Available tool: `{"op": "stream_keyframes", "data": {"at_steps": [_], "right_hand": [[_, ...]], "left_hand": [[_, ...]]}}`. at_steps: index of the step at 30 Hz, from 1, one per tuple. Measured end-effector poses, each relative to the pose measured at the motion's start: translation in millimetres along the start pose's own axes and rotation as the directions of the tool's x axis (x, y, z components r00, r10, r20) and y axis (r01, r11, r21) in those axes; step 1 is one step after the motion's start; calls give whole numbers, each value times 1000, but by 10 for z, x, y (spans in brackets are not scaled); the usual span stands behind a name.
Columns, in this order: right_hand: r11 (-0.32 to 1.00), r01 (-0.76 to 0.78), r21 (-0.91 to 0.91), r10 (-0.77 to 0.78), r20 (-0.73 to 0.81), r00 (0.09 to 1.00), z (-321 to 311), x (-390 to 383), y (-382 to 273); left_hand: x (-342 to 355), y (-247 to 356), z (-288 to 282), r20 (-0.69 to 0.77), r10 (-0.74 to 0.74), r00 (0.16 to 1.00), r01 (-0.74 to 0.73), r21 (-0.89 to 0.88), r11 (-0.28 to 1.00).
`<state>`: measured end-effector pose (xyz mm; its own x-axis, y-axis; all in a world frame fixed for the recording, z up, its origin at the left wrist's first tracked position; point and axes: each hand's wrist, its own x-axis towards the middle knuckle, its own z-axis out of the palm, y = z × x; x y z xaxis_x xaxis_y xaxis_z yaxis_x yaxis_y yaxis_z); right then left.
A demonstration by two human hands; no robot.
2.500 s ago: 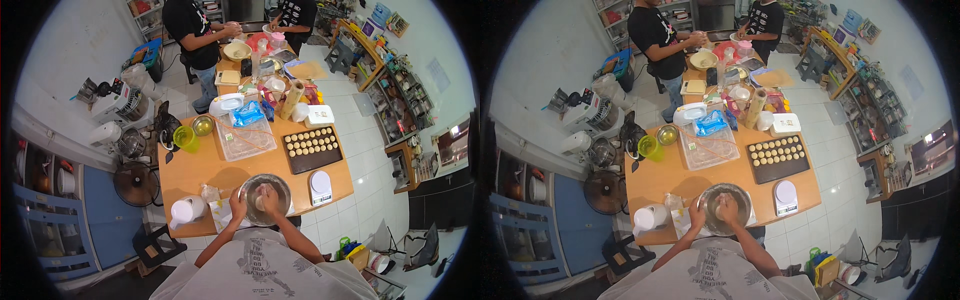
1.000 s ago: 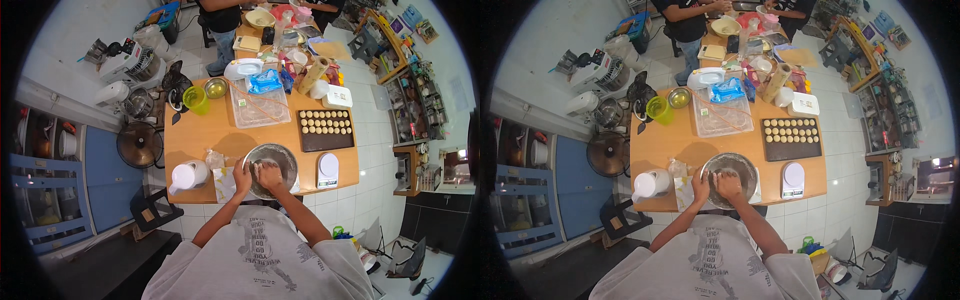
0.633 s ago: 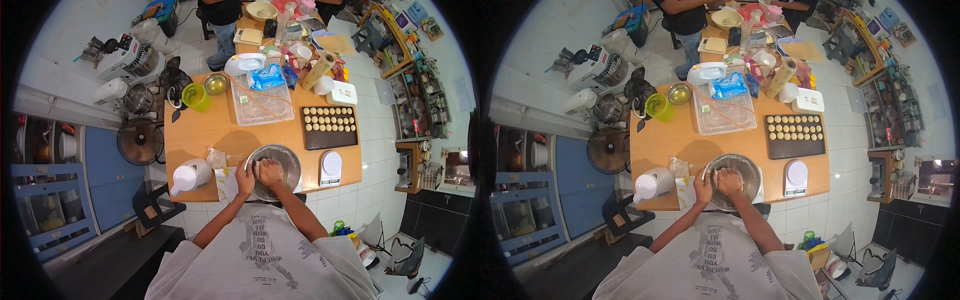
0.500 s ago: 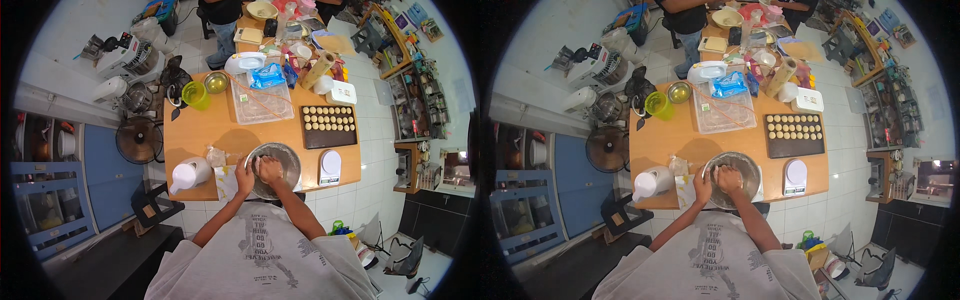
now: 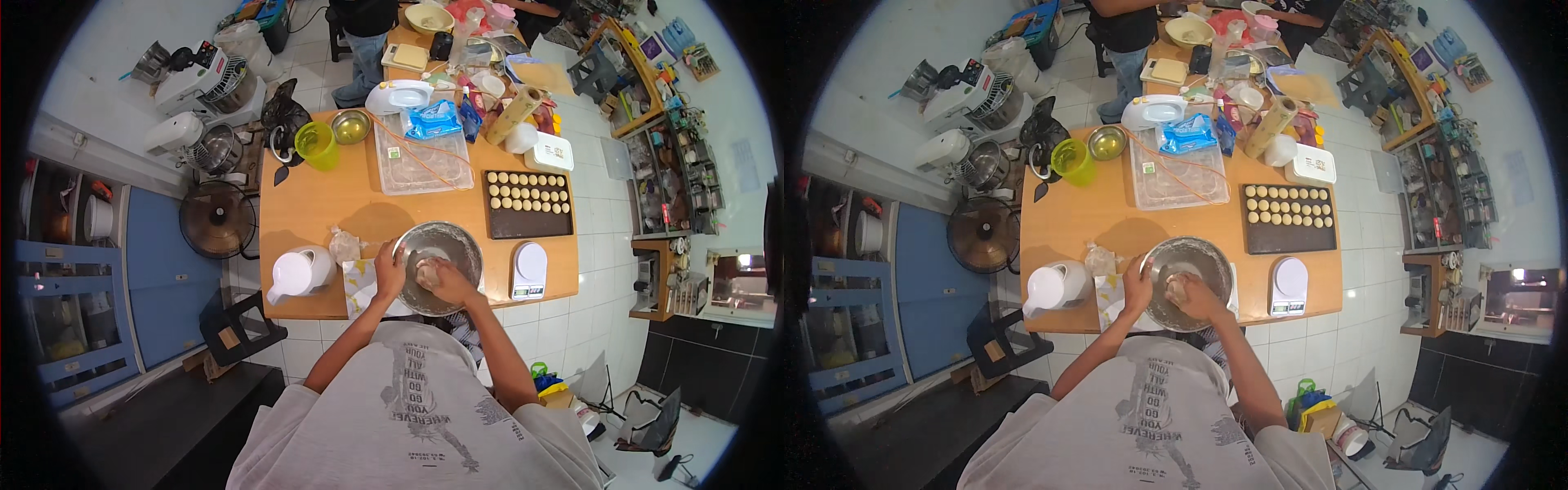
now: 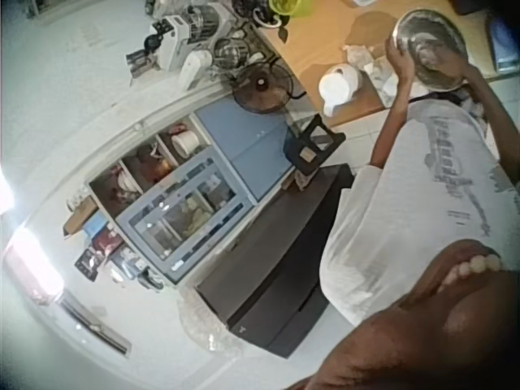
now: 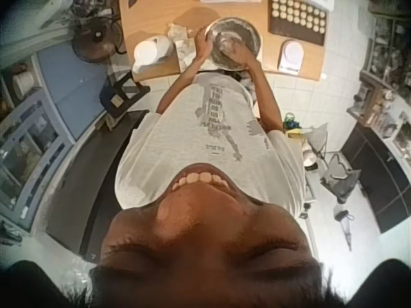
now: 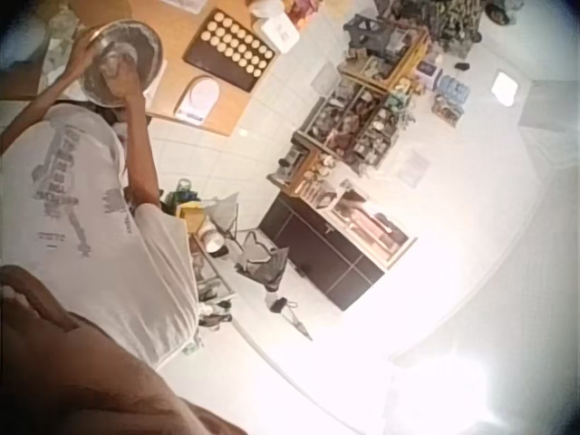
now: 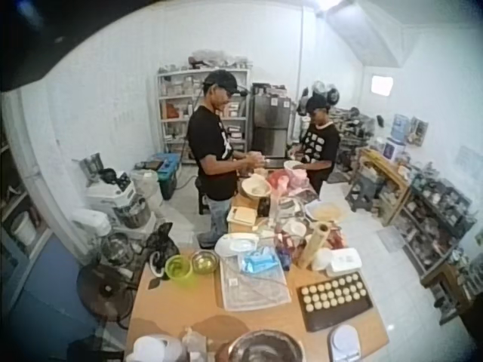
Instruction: The person prepares small pieces of dough by weighing a portion on a scale, rolling it between their palms into a ball, and placing it onto a baking tray. They then repeat the process, taking dough from a mixing bowl and kneading it before shaping a piece.
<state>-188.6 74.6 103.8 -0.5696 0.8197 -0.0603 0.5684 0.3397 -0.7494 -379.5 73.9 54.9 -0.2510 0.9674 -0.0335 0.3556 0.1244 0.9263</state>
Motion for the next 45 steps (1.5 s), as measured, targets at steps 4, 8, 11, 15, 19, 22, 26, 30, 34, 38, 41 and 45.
{"op": "stream_keyframes", "data": {"at_steps": [4, 8, 11, 15, 19, 22, 26, 30, 34, 38, 41, 45], "right_hand": [[987, -155, -47, 162, 240, 957, -98, 58, 209], [982, -166, -85, 183, 282, 942, -211, 161, 230], [960, -276, 48, 263, 188, 946, -280, 178, 12], [951, -306, -37, 308, 78, 948, -69, 176, 175], [973, -227, -34, 228, 31, 973, -78, 233, 138], [992, -59, -112, 43, -139, 989, 119, 95, 320], [997, -48, -55, 52, 77, 996, -222, 120, -52], [923, -315, -222, 341, 90, 936, -84, 316, -357], [941, -126, -313, 60, -212, 975, 374, 260, -110], [941, -89, -325, -29, -342, 939, 465, 280, -48], [934, -168, -316, 67, -308, 949, 428, 340, -55], [926, -135, -352, 22, -307, 952, 485, 432, 87]], "left_hand": [[41, 34, 10, -2, 40, 999, -40, 12, 999], [44, -69, 11, -21, 57, 998, -57, -15, 998], [29, 44, -24, -2, 47, 999, -47, -38, 998], [59, 189, -38, 97, -25, 995, 24, 18, 1000], [11, 49, -17, 33, -9, 999, 8, 26, 1000], [14, 198, -30, 6, 7, 1000, -7, 10, 1000], [6, 155, -34, -15, -13, 1000, 13, 16, 1000], [-8, 61, -3, -35, 8, 999, -7, 46, 999], [-8, 182, -15, -18, -14, 1000, 15, 58, 998], [-3, 131, -3, -34, -14, 999, 15, 28, 999], [-5, 153, -15, -28, -19, 999, 19, 25, 999], [-18, 165, 13, -61, 1, 998, 2, 39, 999]]}}
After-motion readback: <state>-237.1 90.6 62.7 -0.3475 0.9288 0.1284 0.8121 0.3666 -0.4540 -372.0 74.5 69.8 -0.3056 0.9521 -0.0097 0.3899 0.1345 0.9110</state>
